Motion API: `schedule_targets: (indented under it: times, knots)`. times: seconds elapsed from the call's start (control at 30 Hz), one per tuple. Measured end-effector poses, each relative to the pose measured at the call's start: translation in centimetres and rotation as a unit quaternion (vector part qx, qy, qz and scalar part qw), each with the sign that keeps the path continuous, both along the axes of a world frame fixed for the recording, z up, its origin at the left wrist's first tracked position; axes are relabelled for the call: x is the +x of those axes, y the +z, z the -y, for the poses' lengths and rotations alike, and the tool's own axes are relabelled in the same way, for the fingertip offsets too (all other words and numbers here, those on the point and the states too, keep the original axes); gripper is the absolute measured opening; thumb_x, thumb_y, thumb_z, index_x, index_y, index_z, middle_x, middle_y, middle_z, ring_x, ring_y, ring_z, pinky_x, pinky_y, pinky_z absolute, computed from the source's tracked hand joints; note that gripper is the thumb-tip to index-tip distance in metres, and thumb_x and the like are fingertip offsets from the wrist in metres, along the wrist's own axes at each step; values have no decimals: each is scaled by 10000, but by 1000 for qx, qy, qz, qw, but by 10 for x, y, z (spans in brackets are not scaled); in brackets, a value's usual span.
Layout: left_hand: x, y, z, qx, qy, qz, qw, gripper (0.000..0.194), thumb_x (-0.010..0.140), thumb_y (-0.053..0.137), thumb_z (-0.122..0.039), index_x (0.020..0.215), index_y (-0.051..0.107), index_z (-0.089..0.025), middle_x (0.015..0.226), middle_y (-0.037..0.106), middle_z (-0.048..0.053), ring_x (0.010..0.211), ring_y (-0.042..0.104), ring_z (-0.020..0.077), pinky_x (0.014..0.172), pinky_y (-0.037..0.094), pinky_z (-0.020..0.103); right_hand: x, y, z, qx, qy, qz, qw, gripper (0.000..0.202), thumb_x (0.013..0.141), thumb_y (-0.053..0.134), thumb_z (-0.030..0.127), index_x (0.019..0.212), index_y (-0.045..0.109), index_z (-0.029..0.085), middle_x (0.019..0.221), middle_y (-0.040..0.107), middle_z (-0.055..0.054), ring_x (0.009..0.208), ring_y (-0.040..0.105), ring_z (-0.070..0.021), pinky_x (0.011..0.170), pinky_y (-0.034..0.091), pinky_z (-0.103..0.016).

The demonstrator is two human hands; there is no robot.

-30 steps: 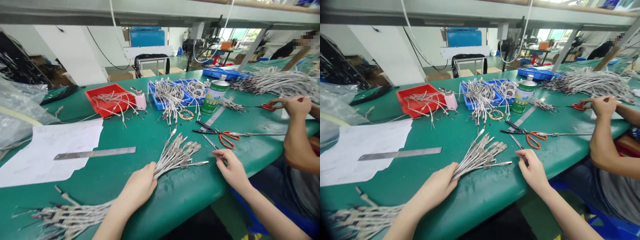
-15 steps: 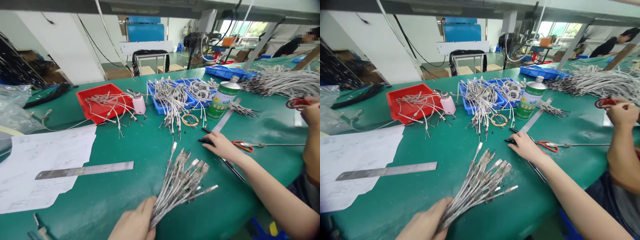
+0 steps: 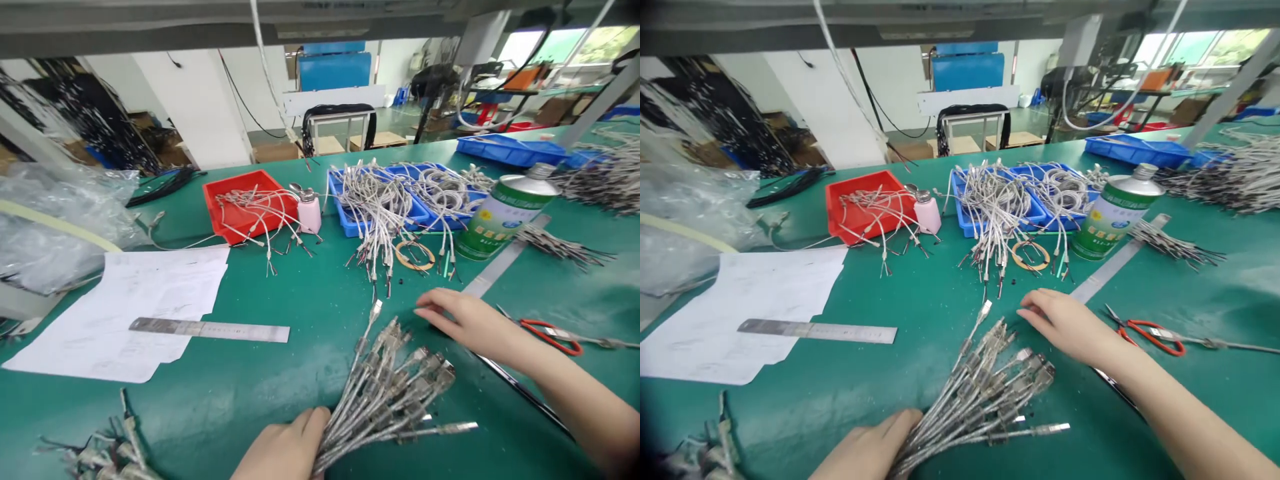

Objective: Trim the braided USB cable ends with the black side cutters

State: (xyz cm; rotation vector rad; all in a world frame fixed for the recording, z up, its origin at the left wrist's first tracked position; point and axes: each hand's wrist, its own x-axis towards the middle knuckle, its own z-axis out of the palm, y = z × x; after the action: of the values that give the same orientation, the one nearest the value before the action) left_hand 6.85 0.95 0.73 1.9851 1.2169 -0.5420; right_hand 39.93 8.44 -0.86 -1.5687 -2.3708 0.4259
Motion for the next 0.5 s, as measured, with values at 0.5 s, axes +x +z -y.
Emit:
schedule_targets:
  times: [0.5]
  knots:
    - [-9,-10,1,73,-77,65,992,254,934,469,-342,1078,569,-158,911,668,95,612,622,223,461,405,280,-285,24,-218,150,64,79,983,321,963,603,315,1228,557,139,1285,510,-113,1156,517,-275,971,452,-491]
